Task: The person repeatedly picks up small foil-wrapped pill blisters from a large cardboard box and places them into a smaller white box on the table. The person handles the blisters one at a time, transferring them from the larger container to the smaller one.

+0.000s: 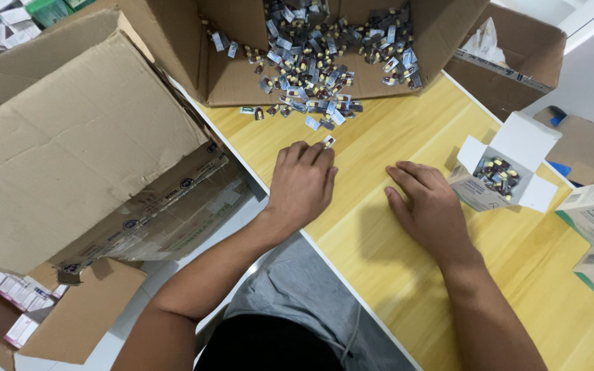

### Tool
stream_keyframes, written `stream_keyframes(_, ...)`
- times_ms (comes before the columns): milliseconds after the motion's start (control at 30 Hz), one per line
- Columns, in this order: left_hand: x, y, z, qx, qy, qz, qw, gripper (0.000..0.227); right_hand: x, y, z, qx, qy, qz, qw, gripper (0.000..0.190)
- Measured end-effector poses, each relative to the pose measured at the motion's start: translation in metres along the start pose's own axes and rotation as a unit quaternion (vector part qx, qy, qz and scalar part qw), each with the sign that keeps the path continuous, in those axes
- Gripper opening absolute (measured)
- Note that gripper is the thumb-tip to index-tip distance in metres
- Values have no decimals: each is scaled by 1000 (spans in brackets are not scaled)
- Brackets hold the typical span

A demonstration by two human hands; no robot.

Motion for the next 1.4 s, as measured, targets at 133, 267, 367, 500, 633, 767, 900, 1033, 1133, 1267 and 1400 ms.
stream_keyframes(133,-18,-5,12,25,-12,18,999,51,0,2,0,9,-5,2,1000,32)
stream_keyframes(267,-46,-22,26,65,-16,96,993,51,6,2,2,23,-8,-44,999,55)
stream_keyframes(367,-49,-26,32,118,-31,95,988,48,10,2,13,62,3,-80,995,49)
stream_keyframes(500,-32,-13,22,56,-19,65,996,47,4,-3,19,71,-8,-75,995,44)
stream_keyframes(633,-2,21,10,-3,31,17,999,49,4,-4,17,56,-17,-79,995,45)
stream_keyframes(767,8,30,11,14,125,7,992,44,7,0,13,54,5,-83,995,51)
stream_keyframes(900,-2,14,22,35,98,39,994,45,5,-3,13,54,1,-74,996,58)
stream_keyframes(1033,-5,17,26,14,55,42,997,50,6,-1,15,58,-7,-81,995,59)
stream_keyframes(1133,-5,28,28,17,76,42,996,52,6,-1,14,57,-7,-85,995,57)
stream_keyframes(1267,-15,21,34,71,93,43,992,52,6,-2,14,53,-8,-79,995,57)
stream_keyframes(1400,-39,2,35,166,-65,61,982,65,5,-2,15,55,-16,-82,995,55)
Point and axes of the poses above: each hand's wrist, its own y-axis towards the middle knuckle, its own z-axis out of the palm, x = y × z, the point moved 4 cm from there along y, towards the middle knuckle, and after that the axes turned 12 degrees about -z, right-handed, at the moved point
